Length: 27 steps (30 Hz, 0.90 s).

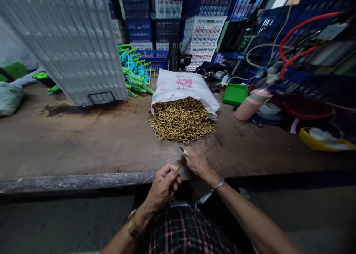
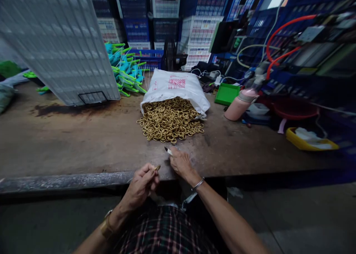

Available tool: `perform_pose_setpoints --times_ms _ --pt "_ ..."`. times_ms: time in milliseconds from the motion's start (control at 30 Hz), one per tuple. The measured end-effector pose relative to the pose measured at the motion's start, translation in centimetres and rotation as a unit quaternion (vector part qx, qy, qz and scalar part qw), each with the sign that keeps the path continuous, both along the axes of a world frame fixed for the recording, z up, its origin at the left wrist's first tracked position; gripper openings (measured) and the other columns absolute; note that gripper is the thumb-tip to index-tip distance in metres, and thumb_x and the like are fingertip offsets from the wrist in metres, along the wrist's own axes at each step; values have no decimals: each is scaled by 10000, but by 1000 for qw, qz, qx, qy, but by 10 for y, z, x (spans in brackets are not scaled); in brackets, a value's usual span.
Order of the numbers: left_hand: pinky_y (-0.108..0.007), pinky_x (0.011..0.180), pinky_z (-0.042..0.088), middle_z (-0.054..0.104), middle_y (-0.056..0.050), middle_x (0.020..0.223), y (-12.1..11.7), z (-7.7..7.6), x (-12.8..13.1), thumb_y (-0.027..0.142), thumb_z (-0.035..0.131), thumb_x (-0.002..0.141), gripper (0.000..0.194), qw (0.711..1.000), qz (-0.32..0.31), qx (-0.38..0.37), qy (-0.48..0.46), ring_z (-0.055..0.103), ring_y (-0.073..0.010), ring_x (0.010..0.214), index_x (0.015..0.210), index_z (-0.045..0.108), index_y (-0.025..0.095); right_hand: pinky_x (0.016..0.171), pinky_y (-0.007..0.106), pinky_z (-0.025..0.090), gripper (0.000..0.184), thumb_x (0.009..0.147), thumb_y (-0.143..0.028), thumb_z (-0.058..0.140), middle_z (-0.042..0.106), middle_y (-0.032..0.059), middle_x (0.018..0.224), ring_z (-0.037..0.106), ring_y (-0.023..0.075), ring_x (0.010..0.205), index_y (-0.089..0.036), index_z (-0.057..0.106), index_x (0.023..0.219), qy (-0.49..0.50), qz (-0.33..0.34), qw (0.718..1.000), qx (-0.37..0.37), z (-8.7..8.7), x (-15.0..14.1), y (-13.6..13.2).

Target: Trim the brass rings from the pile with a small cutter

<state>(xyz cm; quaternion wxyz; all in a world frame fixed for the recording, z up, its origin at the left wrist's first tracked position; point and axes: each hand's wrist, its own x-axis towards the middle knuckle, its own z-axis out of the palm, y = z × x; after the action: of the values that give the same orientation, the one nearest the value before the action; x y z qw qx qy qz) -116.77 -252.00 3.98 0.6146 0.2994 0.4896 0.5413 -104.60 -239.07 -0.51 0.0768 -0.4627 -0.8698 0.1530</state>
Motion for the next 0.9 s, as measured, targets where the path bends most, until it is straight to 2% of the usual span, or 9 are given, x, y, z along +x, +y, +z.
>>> perform_pose_setpoints --times_ms 67,167,267,333,433,600,667,800,900 --pt "-166 363 238 496 15 608 3 -5 -2 477 526 779 338 999 21 -13 -42 351 -41 418 715 508 146 548 260 219 199 840 -188 379 621 54 742 525 143 623 -170 545 949 0 -61 998 26 -1 -1 13" --pt "-163 368 258 528 -12 652 6 -15 -5 452 553 768 329 997 43 -35 -56 388 -46 449 722 525 128 555 255 230 183 862 -248 393 631 62 788 548 151 655 -176 531 958 -3 -130 991 35 -2 -5 30" --pt "-165 361 271 576 -28 705 6 -20 -7 406 585 752 278 995 59 -42 -72 412 -48 435 743 498 142 563 253 260 212 875 -305 383 635 79 827 575 171 706 -172 516 972 -16 -165 986 18 -5 -11 41" --pt "-166 355 278 584 -16 709 7 -20 -7 366 614 727 258 991 72 -51 -104 431 -60 433 829 495 161 574 252 282 218 872 -306 382 636 85 842 588 179 731 -175 516 982 -28 -175 984 4 -7 -14 46" --pt "-162 371 302 575 -7 704 8 -20 -9 312 652 686 329 982 73 -73 -158 476 -77 485 943 512 163 571 250 290 196 851 -271 397 639 87 851 594 182 734 -187 533 963 -34 -172 984 -2 -10 -16 49" --pt "-161 417 355 570 -25 730 9 -26 -14 316 685 670 251 964 87 -99 -231 548 -100 609 744 524 138 530 255 237 163 812 -220 417 629 74 760 564 169 663 -176 554 889 19 -149 989 13 -11 -8 47" --pt "-165 432 377 577 -28 741 11 -28 -14 303 704 653 263 960 103 -111 -237 563 -111 639 726 507 143 529 249 232 147 802 -203 416 608 53 715 531 148 626 -170 551 852 60 -142 988 7 -12 -4 44" --pt "-156 407 363 538 3 670 19 -29 -12 329 706 647 299 973 88 -99 -189 520 -85 572 698 474 148 535 227 255 131 787 -208 405 531 1 624 454 117 573 -169 521 741 165 -120 978 -41 -16 4 36" --pt "-151 377 325 486 42 582 28 -30 -8 389 660 681 304 992 77 -71 -76 439 -61 472 760 481 156 544 216 287 136 752 -249 425 477 -25 584 425 107 564 -170 502 673 259 -100 955 -109 -14 6 25"
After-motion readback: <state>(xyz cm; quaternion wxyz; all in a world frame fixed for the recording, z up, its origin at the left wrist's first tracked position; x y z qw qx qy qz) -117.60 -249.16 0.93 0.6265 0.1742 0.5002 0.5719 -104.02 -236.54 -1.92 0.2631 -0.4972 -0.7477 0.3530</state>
